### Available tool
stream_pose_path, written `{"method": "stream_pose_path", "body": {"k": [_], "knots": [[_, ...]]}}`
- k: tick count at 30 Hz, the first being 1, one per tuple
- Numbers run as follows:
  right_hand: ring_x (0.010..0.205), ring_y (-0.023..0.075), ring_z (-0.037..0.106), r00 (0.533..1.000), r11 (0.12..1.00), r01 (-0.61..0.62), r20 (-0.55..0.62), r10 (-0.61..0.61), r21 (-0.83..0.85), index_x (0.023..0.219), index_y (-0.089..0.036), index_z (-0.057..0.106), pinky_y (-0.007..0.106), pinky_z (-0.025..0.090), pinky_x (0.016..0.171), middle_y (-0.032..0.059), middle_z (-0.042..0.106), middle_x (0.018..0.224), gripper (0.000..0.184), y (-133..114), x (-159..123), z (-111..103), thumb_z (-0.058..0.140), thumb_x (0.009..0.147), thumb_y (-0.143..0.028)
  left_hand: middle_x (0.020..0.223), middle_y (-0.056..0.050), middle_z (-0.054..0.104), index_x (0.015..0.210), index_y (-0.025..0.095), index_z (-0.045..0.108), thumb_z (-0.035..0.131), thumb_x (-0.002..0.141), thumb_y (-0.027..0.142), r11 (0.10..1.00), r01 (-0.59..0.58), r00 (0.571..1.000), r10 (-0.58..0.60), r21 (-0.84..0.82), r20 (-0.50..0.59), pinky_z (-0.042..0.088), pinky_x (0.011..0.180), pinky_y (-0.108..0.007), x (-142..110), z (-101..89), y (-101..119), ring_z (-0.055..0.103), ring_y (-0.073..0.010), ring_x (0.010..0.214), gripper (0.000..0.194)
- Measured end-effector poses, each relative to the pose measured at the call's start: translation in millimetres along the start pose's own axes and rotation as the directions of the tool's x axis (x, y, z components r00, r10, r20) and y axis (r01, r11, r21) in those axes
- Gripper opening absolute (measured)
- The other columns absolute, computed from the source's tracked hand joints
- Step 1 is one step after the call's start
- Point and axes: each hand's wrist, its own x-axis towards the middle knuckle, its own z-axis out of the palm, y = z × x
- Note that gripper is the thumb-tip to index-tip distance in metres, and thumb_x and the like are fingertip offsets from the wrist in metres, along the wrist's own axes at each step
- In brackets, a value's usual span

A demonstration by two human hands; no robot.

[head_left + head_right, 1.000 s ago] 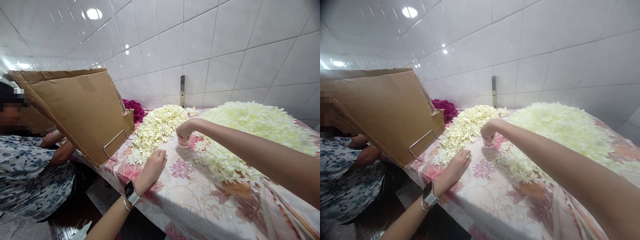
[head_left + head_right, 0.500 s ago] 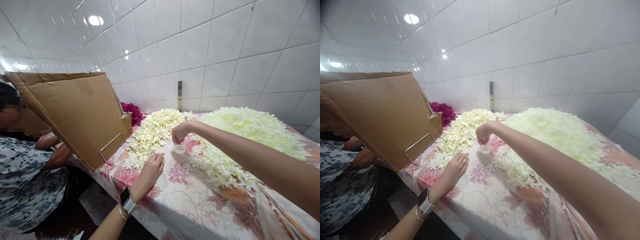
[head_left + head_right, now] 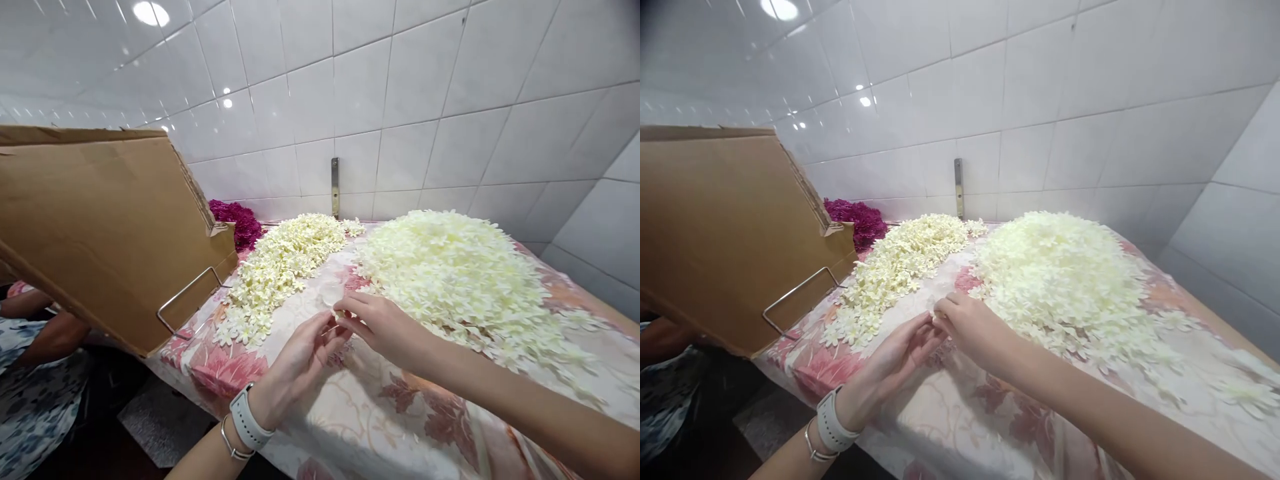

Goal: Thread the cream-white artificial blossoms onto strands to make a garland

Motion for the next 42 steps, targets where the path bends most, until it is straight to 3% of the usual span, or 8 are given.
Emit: {"method": "stream_pose_path", "body": {"k": [4,9,15,22,26,30,37,42], "knots": [[0.079,0.0178,0.063,0.969,0.98,0.049,-0.246,0.0,0.192,0.094,-0.019,0.058,0.029,0.049,0.069,0.0067,0.067,0.089,0.013,20,-20,9,0.048,0.087,-0.019,0.106,-0.009,0.066,0.087,0.017,0.065,0.053,0.086,0.025,0.998,0.055,0.996,-0.053,-0.025,0.075,0.049,0.094,-0.036,-1,16.3,0,0.063,-0.0188,0.099,0.015],[0.074,0.0181,0.066,0.919,0.979,0.11,-0.394,-0.034,0.173,0.096,-0.021,0.055,0.028,0.051,0.063,0.0061,0.068,0.087,0.014,23,-35,19,0.045,0.087,-0.024,0.104,-0.007,0.064,0.088,0.018,0.067,0.067,0.074,0.03,0.998,0.049,0.997,-0.046,-0.037,0.065,0.05,0.085,-0.031,-17,23.9,5,0.062,-0.0189,0.096,0.019],[0.07,0.0176,0.067,0.919,0.98,0.081,-0.395,-0.001,0.185,0.095,-0.02,0.053,0.026,0.051,0.057,0.0054,0.068,0.081,0.015,33,-44,34,0.043,0.088,-0.029,0.097,-0.006,0.063,0.102,0.018,0.067,0.07,0.07,0.034,0.97,0.215,0.976,-0.216,0.114,0.001,0.044,0.078,-0.027,-24,22.3,10,0.06,-0.0138,0.081,0.036],[0.078,0.0183,0.066,0.863,0.999,0.011,-0.505,0.017,0.052,0.102,-0.019,0.057,0.027,0.05,0.063,0.0077,0.069,0.092,0.02,51,-52,15,0.042,0.091,-0.028,0.074,-0.003,0.059,0.071,0.014,0.066,0.063,0.074,0.039,0.929,0.018,0.967,-0.111,0.369,0.231,0.044,0.069,-0.026,30,46.5,22,0.055,-0.0129,0.07,0.025],[0.062,0.0148,0.061,0.814,0.995,0.015,-0.577,-0.067,-0.096,0.078,-0.018,0.056,0.024,0.045,0.053,0.0055,0.064,0.07,0.023,53,-53,4,0.039,0.092,-0.022,0.069,-0.002,0.06,0.068,0.014,0.067,0.063,0.073,0.041,0.941,-0.074,0.969,-0.01,0.329,0.247,0.045,0.067,-0.025,44,52.9,13,0.054,-0.0131,0.067,0.028],[0.048,0.0118,0.05,0.848,0.992,-0.006,-0.526,-0.063,-0.129,0.061,-0.019,0.05,0.024,0.039,0.046,-0.0001,0.051,0.052,0.033,52,-55,5,0.041,0.092,-0.026,0.068,-0.004,0.061,0.066,0.013,0.068,0.063,0.074,0.043,0.949,-0.033,0.964,-0.053,0.314,0.261,0.046,0.068,-0.025,40,48.2,3,0.055,-0.0135,0.067,0.032],[0.077,0.0153,0.066,0.846,0.999,0.047,-0.531,-0.048,-0.014,0.107,-0.017,0.057,0.023,0.051,0.063,0.008,0.069,0.089,0.026,53,-57,6,0.036,0.091,-0.016,0.071,-0.002,0.058,0.073,0.015,0.061,0.06,0.079,0.039,0.976,0.064,0.991,-0.087,0.208,0.106,0.045,0.061,-0.022,33,48.3,-10,0.055,-0.011,0.065,0.025],[0.038,0.0094,0.049,0.86,0.999,-0.014,-0.51,-0.011,-0.044,0.072,-0.017,0.061,0.021,0.038,0.04,-0.0014,0.056,0.049,0.029,51,-59,3,0.043,0.091,-0.028,0.073,-0.004,0.059,0.073,0.014,0.063,0.059,0.079,0.04,0.97,0.054,0.971,-0.107,0.238,0.212,0.046,0.066,-0.024,34,45.3,-12,0.057,-0.0131,0.07,0.028]]}}
